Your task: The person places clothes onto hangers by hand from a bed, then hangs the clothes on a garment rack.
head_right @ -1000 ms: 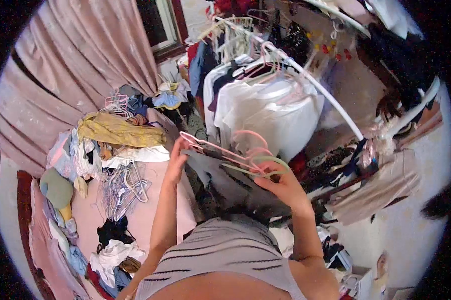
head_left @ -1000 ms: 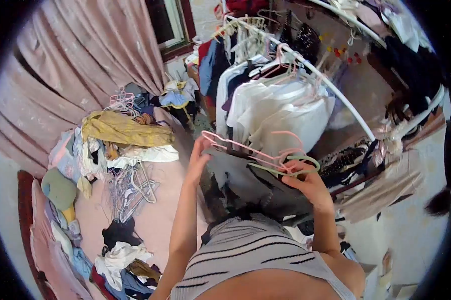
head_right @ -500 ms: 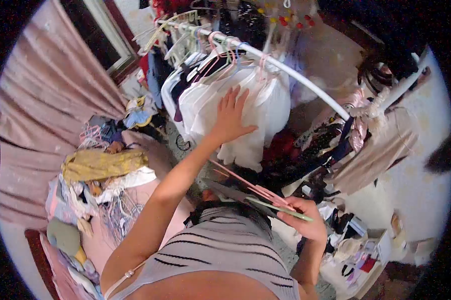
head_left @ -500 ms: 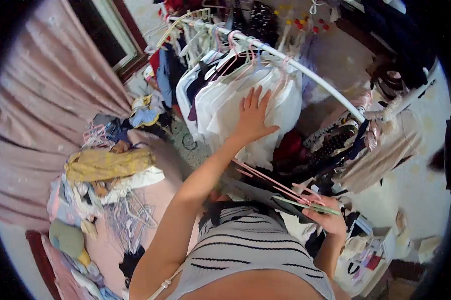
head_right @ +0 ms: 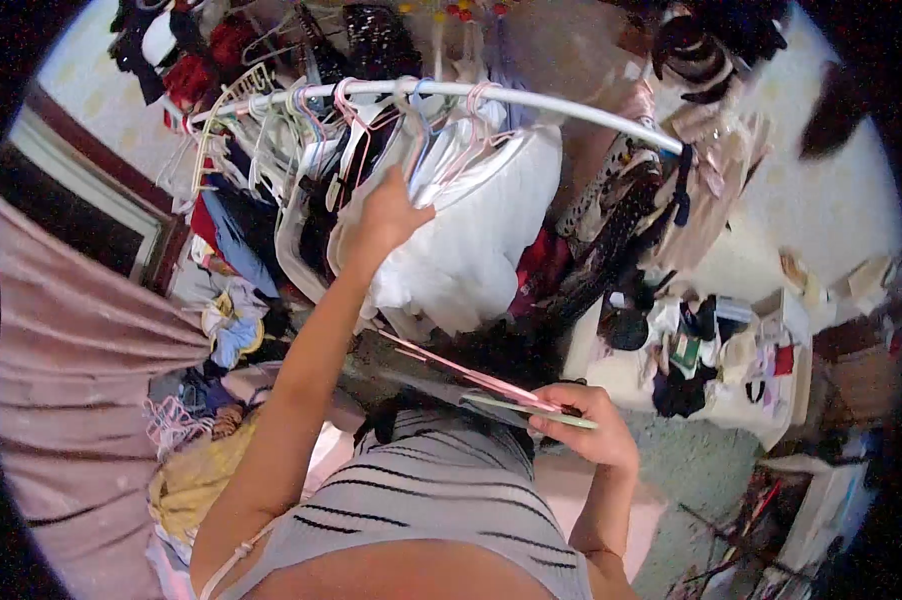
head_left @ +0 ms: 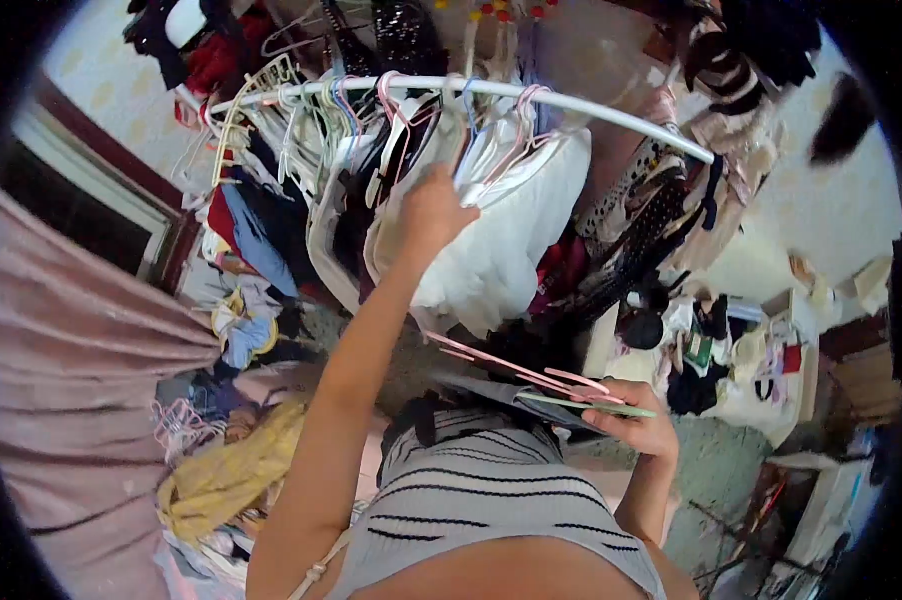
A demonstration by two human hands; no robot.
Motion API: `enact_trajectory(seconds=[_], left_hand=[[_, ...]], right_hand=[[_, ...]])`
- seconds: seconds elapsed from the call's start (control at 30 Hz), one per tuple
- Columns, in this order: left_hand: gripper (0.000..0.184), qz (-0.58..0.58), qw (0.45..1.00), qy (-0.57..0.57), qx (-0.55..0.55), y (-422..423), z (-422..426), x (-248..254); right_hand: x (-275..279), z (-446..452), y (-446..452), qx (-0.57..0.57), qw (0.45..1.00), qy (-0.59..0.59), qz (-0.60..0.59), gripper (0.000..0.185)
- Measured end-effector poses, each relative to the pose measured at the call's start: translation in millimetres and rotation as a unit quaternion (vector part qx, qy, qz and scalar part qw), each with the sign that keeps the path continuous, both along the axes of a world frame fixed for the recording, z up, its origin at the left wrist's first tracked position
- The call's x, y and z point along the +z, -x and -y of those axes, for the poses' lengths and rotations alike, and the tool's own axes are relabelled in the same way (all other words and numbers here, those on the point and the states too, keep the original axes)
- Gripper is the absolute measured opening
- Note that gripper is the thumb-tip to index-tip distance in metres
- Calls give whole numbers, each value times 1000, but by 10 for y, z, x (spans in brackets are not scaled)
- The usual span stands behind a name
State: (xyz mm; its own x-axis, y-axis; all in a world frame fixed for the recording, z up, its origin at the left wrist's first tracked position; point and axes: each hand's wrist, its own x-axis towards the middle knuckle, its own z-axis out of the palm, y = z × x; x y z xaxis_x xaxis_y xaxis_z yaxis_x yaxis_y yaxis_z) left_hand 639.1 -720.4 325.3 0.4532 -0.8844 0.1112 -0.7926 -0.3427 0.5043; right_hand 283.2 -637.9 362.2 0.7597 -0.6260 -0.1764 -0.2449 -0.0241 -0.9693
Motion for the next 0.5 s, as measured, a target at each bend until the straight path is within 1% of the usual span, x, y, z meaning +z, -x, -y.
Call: enact_trajectory(seconds=[0.03,0.1,0.13,0.17,0.2,0.23,0.27,0.3,0.33,0.4,0.43,0.47,0.5], left_hand=[[68,36,998,17,-48,79,19,-27],[75,-14,994,-16,-107,364,131,-43],[78,-20,990,-21,-140,512,249,-165],[82,-25,988,-22,-153,745,286,-77],[90,-71,980,-4,-184,896,400,-172],[96,-81,975,-61,-199,1089,458,-60],[96,-83,973,-10,-215,1272,544,-183],[96,-100,966,-12,-238,1440,583,-146],[95,-118,958,-17,-260,1585,610,-114],[98,-120,933,2,-338,1816,687,-126],[105,-123,911,14,-393,1891,767,-167],[94,-154,895,88,-410,1954,865,-303],[77,-152,880,82,-443,1936,969,-291]], right_hand=[[-84,-92,-6,-7,999,36,1,23],[-162,-310,-21,-40,999,30,1,23],[-197,-411,-27,-60,998,26,0,23],[-240,-503,-39,-79,996,27,22,24],[-229,-595,-39,-90,995,30,23,24],[-195,-676,-38,-120,992,34,15,24],[-162,-744,-42,-150,988,37,7,24],[-138,-809,-70,-183,983,23,15,26],[-145,-863,-61,-192,981,24,13,26],[-197,-940,-57,-201,979,5,13,28],[-218,-971,-89,-208,978,-13,13,27],[-226,-975,-136,-214,977,-10,10,27],[-232,-984,-181,-248,968,-15,17,27]])
